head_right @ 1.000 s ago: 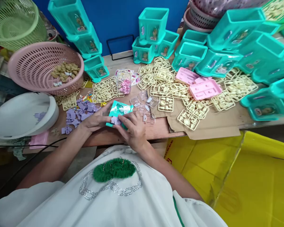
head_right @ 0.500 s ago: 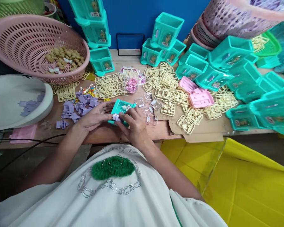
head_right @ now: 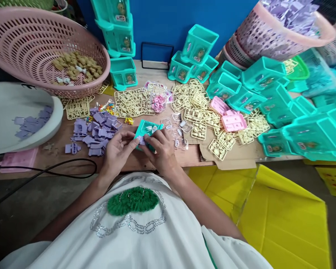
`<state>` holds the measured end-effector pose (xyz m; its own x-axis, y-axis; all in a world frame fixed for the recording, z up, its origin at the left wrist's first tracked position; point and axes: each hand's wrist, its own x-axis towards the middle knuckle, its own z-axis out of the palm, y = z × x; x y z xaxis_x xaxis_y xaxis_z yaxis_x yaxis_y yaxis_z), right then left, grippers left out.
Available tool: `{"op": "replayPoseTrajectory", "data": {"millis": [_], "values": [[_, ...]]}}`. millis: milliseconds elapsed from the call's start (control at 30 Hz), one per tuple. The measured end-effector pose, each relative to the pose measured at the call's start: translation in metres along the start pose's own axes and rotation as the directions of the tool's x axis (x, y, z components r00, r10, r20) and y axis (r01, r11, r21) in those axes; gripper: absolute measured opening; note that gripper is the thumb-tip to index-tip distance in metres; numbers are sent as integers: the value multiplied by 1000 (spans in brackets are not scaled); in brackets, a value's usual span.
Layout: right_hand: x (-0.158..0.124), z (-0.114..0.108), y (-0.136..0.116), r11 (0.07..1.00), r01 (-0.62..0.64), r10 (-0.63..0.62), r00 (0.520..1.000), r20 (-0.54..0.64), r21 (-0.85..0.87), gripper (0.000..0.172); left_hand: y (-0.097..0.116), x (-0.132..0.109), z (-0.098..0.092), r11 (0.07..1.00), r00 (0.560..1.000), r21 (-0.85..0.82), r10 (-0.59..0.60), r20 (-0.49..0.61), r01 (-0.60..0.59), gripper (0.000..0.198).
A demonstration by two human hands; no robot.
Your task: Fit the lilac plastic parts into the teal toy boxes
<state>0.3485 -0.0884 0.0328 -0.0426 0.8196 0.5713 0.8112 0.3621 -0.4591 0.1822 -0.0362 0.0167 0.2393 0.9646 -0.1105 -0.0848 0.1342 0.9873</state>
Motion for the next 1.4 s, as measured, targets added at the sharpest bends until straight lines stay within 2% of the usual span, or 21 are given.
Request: {"op": "replayPoseTrajectory", "data": {"millis": [133, 267, 467, 667, 833, 933, 1033, 1133, 1267, 1400], "values": [[-3, 3, 0, 1000, -1, 1, 1000, -20, 3, 12, -6, 3, 0, 989, 997, 128, 76, 13, -77, 26], [-6, 6, 2, 1000, -2, 2, 999, -52, 8, 16, -9, 3, 2, 988, 997, 135, 71, 18, -72, 26], [-9, 9, 3, 1000, -14, 16, 997, -76, 22, 19, -5, -6, 7, 980, 983, 136, 161, -92, -148, 33], [-9, 12, -2, 999, 25, -21, 993, -114, 37, 24, 0, -11, 10, 971, 981, 168, 180, -68, -167, 26], [-8, -5, -5, 1000, 27, -27, 999, 22, -4, 23, -2, -9, 6, 981, 988, 128, 152, -41, -145, 21], [-10, -22, -6, 998, 56, -56, 992, 114, 0, 27, 1, -6, 0, 989, 994, 102, 100, 43, -104, 20], [-10, -37, -5, 997, 52, -60, 987, 151, 52, 24, 4, -3, -5, 995, 991, 87, 47, 127, -58, 18], [-7, -46, -1, 983, 102, -126, 979, 160, 153, 21, 4, -2, -7, 997, 989, 67, 24, 149, -34, 17], [-3, -51, 8, 968, 189, -226, 943, 244, 164, 27, 4, -1, -7, 998, 988, 62, 8, 153, -18, 19], [1, -52, 10, 956, 261, -291, 897, 334, 133, 25, 4, -5, -3, 999, 991, 52, 9, 136, -16, 22]]}}
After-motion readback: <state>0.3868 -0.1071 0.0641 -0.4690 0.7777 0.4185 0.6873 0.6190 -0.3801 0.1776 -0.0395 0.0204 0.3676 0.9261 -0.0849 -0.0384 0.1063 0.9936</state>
